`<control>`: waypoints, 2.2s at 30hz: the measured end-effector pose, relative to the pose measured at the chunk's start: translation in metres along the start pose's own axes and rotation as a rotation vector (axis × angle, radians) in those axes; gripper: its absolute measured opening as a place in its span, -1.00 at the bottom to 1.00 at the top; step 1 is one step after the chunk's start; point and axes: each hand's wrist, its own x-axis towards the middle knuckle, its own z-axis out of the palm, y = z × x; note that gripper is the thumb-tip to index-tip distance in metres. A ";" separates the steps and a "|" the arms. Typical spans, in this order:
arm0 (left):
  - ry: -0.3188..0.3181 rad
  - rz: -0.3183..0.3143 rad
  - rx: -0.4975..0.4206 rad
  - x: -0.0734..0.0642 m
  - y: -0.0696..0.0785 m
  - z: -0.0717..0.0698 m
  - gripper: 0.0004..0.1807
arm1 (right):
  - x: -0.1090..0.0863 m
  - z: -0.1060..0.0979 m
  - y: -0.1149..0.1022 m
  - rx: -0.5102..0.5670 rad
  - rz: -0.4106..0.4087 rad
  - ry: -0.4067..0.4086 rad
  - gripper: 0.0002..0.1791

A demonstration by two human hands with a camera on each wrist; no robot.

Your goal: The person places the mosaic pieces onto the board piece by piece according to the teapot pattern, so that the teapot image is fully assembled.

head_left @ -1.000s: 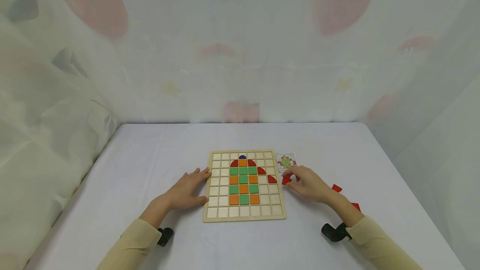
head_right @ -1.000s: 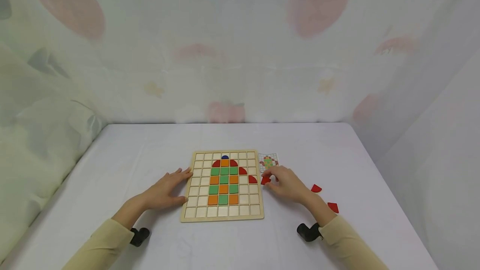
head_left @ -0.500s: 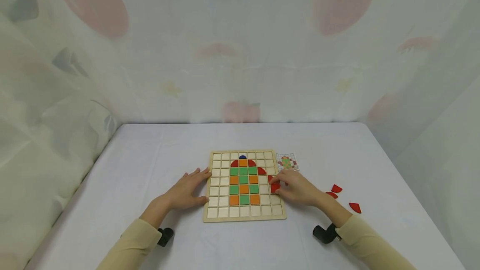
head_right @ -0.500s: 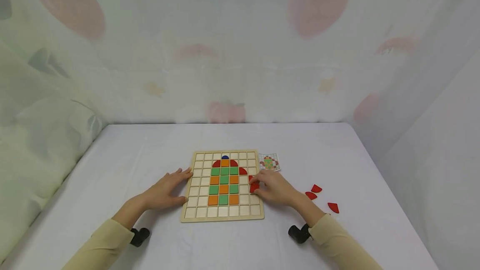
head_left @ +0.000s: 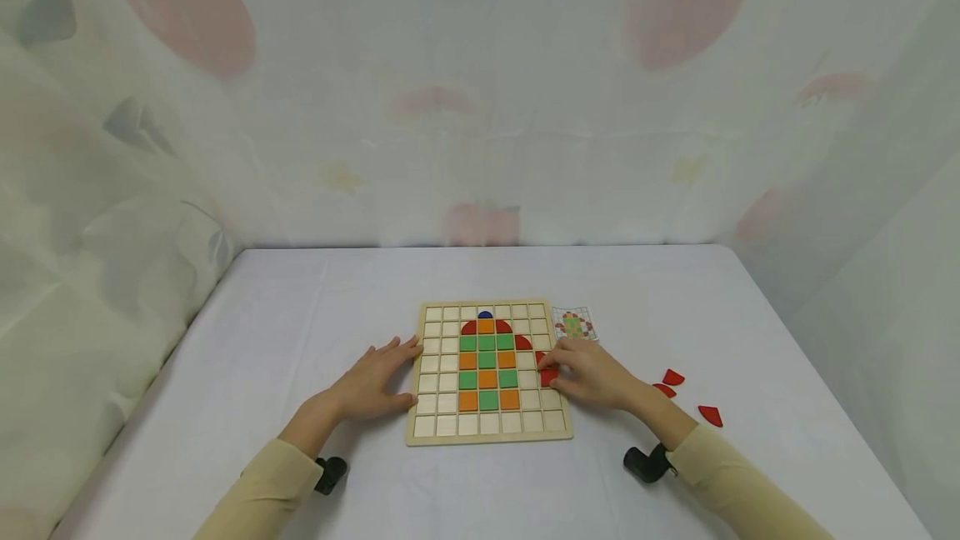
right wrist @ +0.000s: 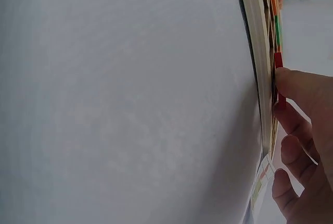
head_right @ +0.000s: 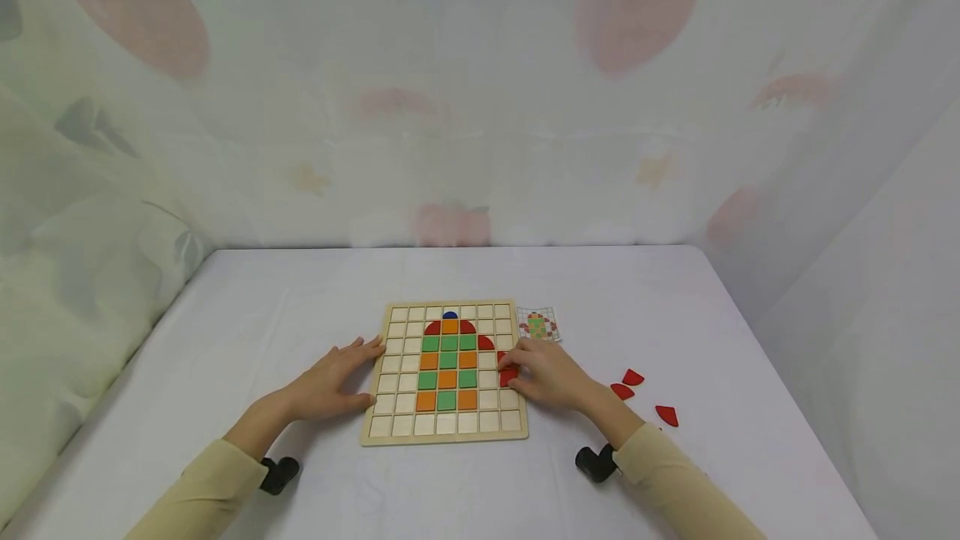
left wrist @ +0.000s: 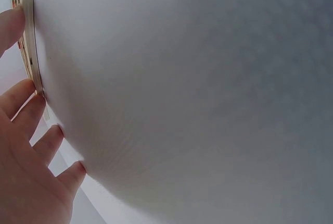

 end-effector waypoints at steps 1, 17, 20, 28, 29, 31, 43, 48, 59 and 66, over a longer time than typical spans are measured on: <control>0.001 0.000 -0.001 0.000 0.000 0.000 -0.21 | 0.000 0.000 0.000 -0.007 -0.006 0.003 -0.75; -0.005 -0.005 0.005 0.000 0.000 0.000 -0.21 | 0.003 0.001 -0.001 -0.071 -0.025 0.003 -0.73; -0.005 -0.003 0.011 0.000 0.000 0.000 -0.21 | 0.002 0.001 0.000 -0.071 -0.032 0.010 -0.73; 0.000 0.000 0.014 0.000 0.000 0.000 -0.21 | 0.001 0.002 0.001 -0.071 -0.043 0.038 -0.76; 0.001 0.001 0.013 0.000 0.000 0.000 -0.21 | 0.001 0.002 0.001 -0.071 -0.044 0.037 -0.76; -0.002 -0.004 0.014 0.000 0.001 -0.001 -0.21 | 0.002 0.002 0.000 -0.071 -0.042 0.036 -0.77; -0.003 -0.007 0.007 0.000 0.000 0.000 -0.22 | 0.004 0.004 -0.003 -0.074 -0.012 0.026 -0.81; -0.001 -0.009 0.011 -0.001 0.001 0.000 -0.21 | 0.004 0.000 -0.006 -0.072 -0.003 0.023 -0.81; -0.007 -0.017 0.005 -0.002 0.002 -0.002 -0.21 | -0.019 -0.032 -0.005 -0.013 0.095 0.051 -0.77; -0.005 -0.008 0.010 -0.002 0.002 -0.003 -0.21 | -0.046 -0.055 0.007 -0.013 0.143 0.150 -0.71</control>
